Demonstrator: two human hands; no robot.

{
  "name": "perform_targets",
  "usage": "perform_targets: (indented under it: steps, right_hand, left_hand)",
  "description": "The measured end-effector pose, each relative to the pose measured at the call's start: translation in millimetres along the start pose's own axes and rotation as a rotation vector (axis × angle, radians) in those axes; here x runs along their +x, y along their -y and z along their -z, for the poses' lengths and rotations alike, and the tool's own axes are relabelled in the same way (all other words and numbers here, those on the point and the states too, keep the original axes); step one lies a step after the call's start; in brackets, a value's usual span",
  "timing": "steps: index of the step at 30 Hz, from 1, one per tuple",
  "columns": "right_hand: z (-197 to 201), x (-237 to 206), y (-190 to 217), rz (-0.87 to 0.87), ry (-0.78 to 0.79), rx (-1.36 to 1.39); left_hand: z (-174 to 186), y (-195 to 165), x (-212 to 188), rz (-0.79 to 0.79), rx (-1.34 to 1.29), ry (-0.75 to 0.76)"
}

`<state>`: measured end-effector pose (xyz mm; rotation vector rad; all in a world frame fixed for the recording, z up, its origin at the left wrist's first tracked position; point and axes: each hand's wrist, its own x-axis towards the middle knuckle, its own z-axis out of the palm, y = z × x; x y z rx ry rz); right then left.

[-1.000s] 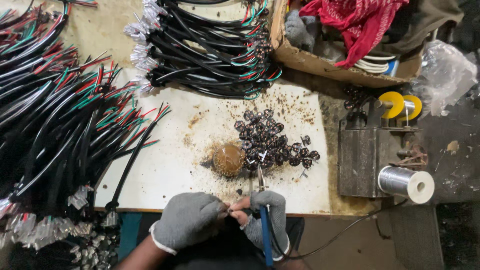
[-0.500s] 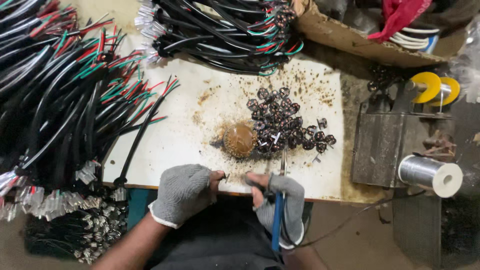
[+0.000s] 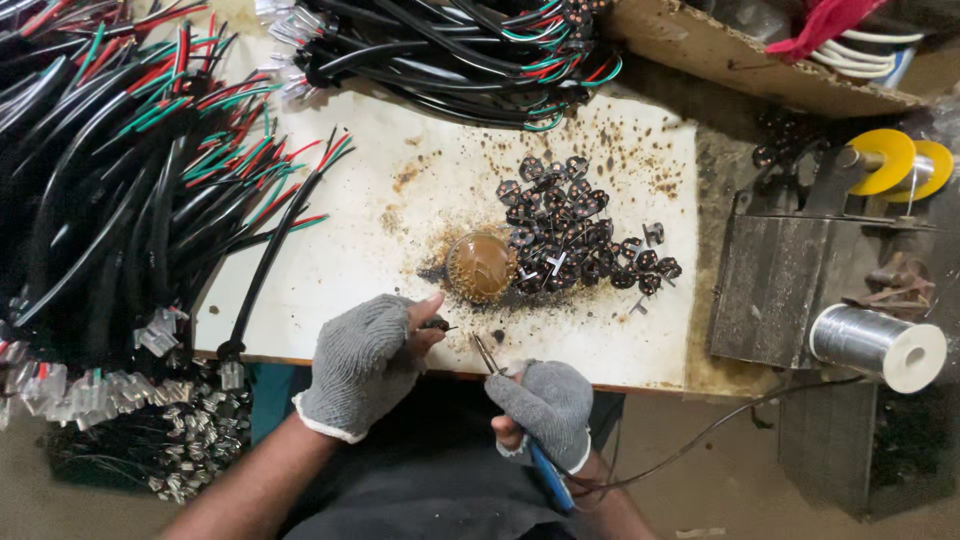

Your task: The person solders wires to small electrical components at a workbench. They hold a component in one gloved hand, position a wire against its terminal, and use a soldering iron with solder to attach the wire, then set the finished component aside and pick up the next one.

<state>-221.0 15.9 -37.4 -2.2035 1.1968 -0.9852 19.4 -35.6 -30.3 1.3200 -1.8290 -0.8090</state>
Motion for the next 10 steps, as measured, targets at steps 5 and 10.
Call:
perform_targets:
  steps: [5,10]
  right_hand:
    - [0.0,-0.5,5.9,-0.646,0.322,0.260]
    - [5.5,13.1,3.6,-0.647,0.489,0.158]
  left_hand:
    - [-4.1,-0.4,1.1,-0.007,-0.016,0.032]
    - [-4.5,-1.8,0.6,-0.016,0.022,0.081]
